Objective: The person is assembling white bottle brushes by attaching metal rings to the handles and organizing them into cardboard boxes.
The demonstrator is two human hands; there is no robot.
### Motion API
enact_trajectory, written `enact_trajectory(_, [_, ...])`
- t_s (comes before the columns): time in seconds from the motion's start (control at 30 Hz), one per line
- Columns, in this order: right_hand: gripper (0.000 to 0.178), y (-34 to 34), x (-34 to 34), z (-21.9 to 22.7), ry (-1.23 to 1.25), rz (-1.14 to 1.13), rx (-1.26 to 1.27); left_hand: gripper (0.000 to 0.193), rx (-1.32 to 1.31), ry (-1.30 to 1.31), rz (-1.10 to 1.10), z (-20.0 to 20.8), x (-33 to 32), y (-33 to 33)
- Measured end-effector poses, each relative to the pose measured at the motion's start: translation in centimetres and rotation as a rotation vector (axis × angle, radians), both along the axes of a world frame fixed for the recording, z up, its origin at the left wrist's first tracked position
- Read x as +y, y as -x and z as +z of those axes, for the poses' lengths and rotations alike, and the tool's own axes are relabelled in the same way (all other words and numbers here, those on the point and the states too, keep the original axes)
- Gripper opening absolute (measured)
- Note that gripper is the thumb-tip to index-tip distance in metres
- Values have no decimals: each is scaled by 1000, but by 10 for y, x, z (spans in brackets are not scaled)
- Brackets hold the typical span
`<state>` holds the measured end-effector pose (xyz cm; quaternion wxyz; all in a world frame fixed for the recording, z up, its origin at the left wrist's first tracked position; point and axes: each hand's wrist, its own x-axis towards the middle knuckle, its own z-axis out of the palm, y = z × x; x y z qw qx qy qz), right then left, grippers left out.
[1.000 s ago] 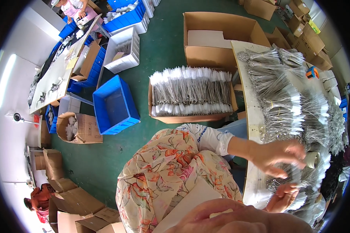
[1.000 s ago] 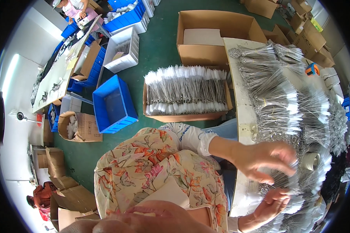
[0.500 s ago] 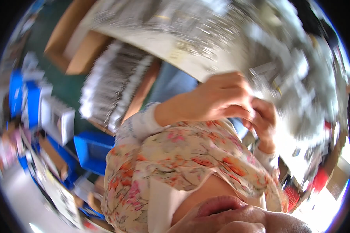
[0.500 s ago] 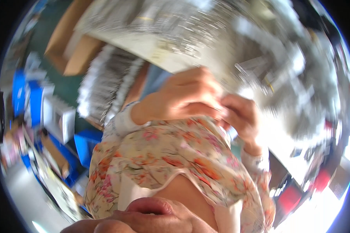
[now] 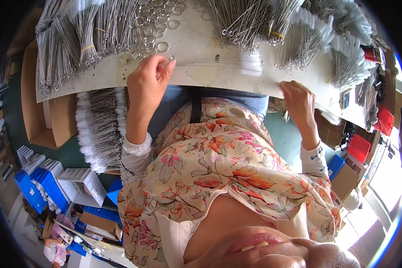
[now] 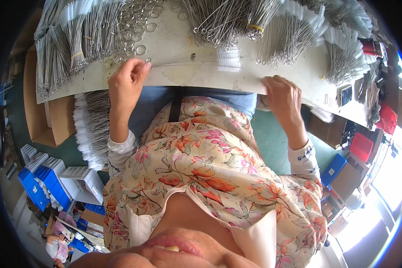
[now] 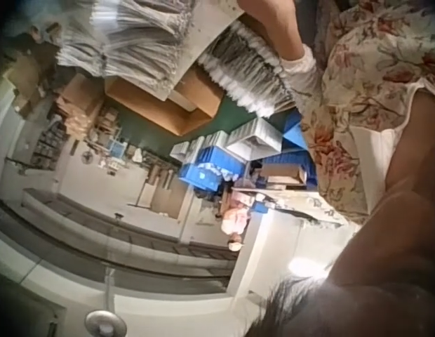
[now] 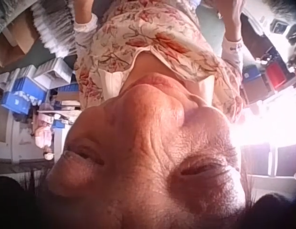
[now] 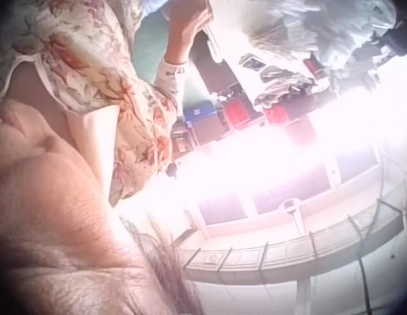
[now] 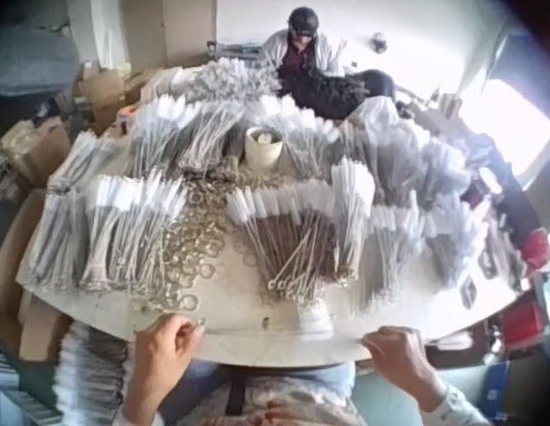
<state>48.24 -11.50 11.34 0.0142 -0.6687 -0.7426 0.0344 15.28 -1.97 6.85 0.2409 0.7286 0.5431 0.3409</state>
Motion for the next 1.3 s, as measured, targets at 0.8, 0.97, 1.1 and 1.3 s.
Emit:
enact_trajectory(0.8, [16, 135, 76, 30, 730, 59, 1497, 24, -695, 252, -438, 73, 2, 16])
enact_trajectory(0.97, [17, 141, 78, 29, 702, -15, 1710, 30, -706, 109, -326, 72, -11, 5])
enact_trajectory(1.1, [17, 150, 89, 53, 631, -33, 1788, 29, -520, -163, -284, 79, -13, 4])
enact_trajectory(1.3, [11, 153, 103, 57, 663, 150, 1643, 30, -470, -198, -217, 86, -5, 12])
